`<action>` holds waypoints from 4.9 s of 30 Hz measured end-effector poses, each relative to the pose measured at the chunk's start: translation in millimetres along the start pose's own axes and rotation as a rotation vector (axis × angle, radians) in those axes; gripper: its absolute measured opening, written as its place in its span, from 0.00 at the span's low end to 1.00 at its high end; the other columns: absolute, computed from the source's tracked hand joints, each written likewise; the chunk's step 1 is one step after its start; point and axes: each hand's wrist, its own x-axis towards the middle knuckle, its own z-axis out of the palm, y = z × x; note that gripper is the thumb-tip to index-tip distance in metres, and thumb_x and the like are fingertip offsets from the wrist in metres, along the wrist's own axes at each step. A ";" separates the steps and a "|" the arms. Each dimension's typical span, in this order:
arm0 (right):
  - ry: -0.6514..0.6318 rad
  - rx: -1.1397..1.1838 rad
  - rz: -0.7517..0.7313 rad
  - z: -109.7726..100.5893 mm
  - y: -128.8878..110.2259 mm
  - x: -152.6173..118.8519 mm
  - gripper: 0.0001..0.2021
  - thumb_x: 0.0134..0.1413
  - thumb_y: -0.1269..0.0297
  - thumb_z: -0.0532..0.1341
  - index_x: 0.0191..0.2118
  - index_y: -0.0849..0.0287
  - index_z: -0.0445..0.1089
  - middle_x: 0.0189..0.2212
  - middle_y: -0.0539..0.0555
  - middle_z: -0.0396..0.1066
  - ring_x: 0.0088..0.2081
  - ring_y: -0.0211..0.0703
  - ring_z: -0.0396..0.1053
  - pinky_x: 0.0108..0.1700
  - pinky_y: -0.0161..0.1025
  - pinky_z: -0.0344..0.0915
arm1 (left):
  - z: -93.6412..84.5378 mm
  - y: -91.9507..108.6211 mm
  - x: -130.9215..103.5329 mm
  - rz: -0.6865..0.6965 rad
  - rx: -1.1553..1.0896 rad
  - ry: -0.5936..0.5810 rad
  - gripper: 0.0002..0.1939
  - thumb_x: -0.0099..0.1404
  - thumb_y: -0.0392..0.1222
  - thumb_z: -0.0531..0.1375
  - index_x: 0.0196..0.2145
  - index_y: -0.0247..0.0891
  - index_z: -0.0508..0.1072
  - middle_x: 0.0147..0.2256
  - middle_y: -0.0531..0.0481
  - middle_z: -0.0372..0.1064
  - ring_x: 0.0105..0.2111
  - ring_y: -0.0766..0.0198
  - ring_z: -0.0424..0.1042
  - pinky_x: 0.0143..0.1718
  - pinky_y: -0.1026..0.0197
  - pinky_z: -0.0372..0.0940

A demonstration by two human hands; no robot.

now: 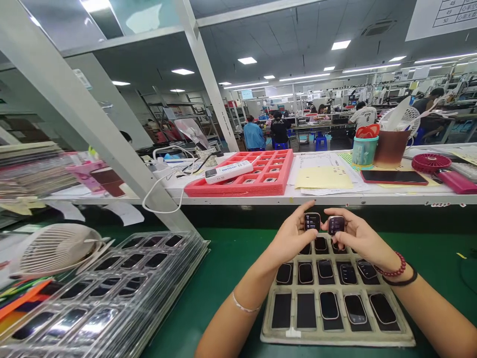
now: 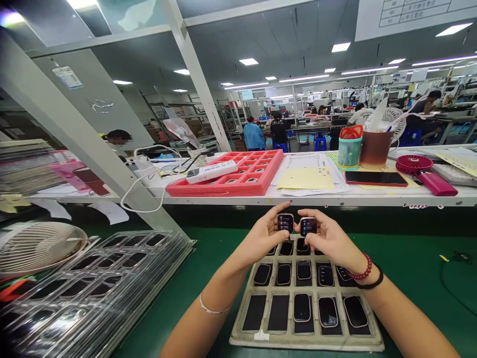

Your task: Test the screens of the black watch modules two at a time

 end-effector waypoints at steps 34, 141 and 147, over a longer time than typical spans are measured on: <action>0.012 -0.105 -0.008 3.0 -4.3 -3.4 0.13 0.61 0.65 0.55 0.50 0.60 0.63 0.38 0.56 0.70 0.26 0.36 0.67 0.26 0.34 0.63 | 3.7 2.9 -8.0 0.041 0.198 0.021 0.12 0.63 0.39 0.55 0.44 0.35 0.70 0.34 0.47 0.69 0.27 0.67 0.65 0.29 0.66 0.63; 0.009 -0.183 -0.049 1.5 -9.1 -3.7 0.22 0.54 0.71 0.55 0.56 0.57 0.58 0.48 0.59 0.66 0.36 0.41 0.68 0.34 0.37 0.68 | -1.5 2.3 -3.1 0.026 0.151 0.044 0.27 0.57 0.32 0.57 0.55 0.39 0.63 0.42 0.44 0.68 0.35 0.63 0.68 0.30 0.67 0.64; 0.000 -0.175 -0.044 1.5 -9.2 -4.1 0.18 0.59 0.70 0.53 0.55 0.58 0.59 0.44 0.57 0.68 0.32 0.38 0.67 0.33 0.36 0.67 | 0.2 2.2 -3.1 0.081 0.097 0.073 0.21 0.59 0.37 0.59 0.51 0.35 0.67 0.39 0.43 0.70 0.39 0.60 0.69 0.40 0.62 0.65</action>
